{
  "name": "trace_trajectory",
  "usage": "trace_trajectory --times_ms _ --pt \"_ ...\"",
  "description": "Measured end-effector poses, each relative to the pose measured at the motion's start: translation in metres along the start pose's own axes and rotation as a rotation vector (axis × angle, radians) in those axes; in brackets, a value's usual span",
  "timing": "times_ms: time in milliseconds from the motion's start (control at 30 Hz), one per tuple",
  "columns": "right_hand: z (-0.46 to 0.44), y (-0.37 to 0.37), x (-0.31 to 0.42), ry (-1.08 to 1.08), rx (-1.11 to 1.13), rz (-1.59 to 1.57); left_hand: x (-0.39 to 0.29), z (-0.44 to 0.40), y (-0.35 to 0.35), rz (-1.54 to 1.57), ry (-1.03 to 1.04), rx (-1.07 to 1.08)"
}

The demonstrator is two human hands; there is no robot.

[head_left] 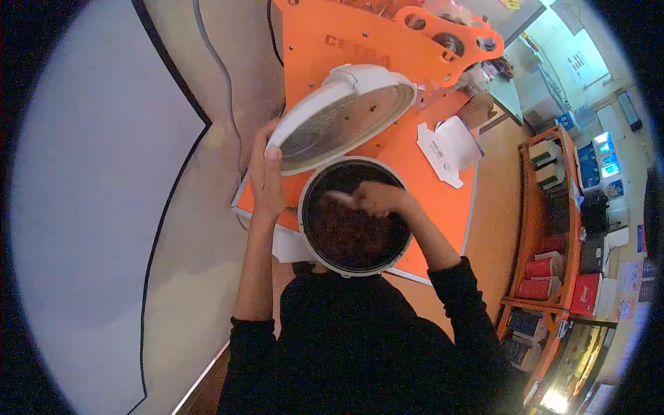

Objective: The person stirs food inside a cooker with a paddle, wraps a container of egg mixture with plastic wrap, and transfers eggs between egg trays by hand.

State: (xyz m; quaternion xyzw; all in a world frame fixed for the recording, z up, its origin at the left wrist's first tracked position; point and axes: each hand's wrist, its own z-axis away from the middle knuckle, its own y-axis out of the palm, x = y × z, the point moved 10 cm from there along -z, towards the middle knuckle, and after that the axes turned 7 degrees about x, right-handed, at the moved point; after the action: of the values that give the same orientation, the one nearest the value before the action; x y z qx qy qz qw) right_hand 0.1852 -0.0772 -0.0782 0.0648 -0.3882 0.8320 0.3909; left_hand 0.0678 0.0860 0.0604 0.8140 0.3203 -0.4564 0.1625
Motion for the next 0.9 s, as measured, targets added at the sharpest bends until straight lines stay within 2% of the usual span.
trace_trajectory --times_ms 33,100,133,167,333,400,433,500,533,600,667,733,800,900 --pt "0.001 0.012 0.015 -0.113 0.034 0.028 -0.001 -0.002 0.000 0.003 0.002 -0.003" --pt "0.009 0.048 0.019 -0.063 0.031 0.201 -0.001 -0.002 -0.001 -0.012 -0.019 -0.007" --pt "0.026 0.053 0.038 -0.147 -0.059 0.326 0.002 -0.001 -0.002 -0.016 -0.023 -0.012" --pt "0.038 0.059 0.042 -0.109 -0.032 0.380 0.005 0.000 -0.002 -0.002 -0.016 -0.011" --pt "0.065 0.024 0.055 -0.109 -0.049 0.562 -0.003 -0.001 0.000 0.024 0.001 -0.007" --pt "0.072 -0.016 0.077 -0.117 -0.187 0.662 -0.001 0.000 -0.003 -0.064 -0.016 -0.027" --pt "0.062 -0.020 0.078 -0.119 -0.184 0.659 -0.002 0.000 -0.003 -0.065 -0.019 -0.026" --pt "0.048 -0.044 0.091 -0.119 -0.477 0.833 -0.009 -0.002 -0.001 -0.037 0.027 0.002" --pt "0.028 -0.042 0.083 -0.121 -0.474 0.834 -0.009 -0.002 -0.001 -0.037 0.025 0.000" --pt "-0.011 -0.019 0.069 -0.179 -0.292 0.925 -0.006 0.000 -0.001 -0.013 0.012 -0.009" --pt "-0.018 -0.022 0.055 -0.209 -0.224 0.858 -0.003 0.001 -0.001 -0.011 -0.015 -0.023" --pt "-0.009 -0.017 0.058 -0.237 -0.163 0.785 -0.001 0.003 -0.002 -0.012 -0.037 -0.030" --pt "0.007 0.004 0.048 -0.126 -0.017 0.629 -0.001 0.001 -0.003 -0.013 -0.046 -0.059" --pt "0.038 0.052 0.051 -0.192 0.035 0.713 -0.003 0.002 -0.002 -0.014 -0.001 -0.042"
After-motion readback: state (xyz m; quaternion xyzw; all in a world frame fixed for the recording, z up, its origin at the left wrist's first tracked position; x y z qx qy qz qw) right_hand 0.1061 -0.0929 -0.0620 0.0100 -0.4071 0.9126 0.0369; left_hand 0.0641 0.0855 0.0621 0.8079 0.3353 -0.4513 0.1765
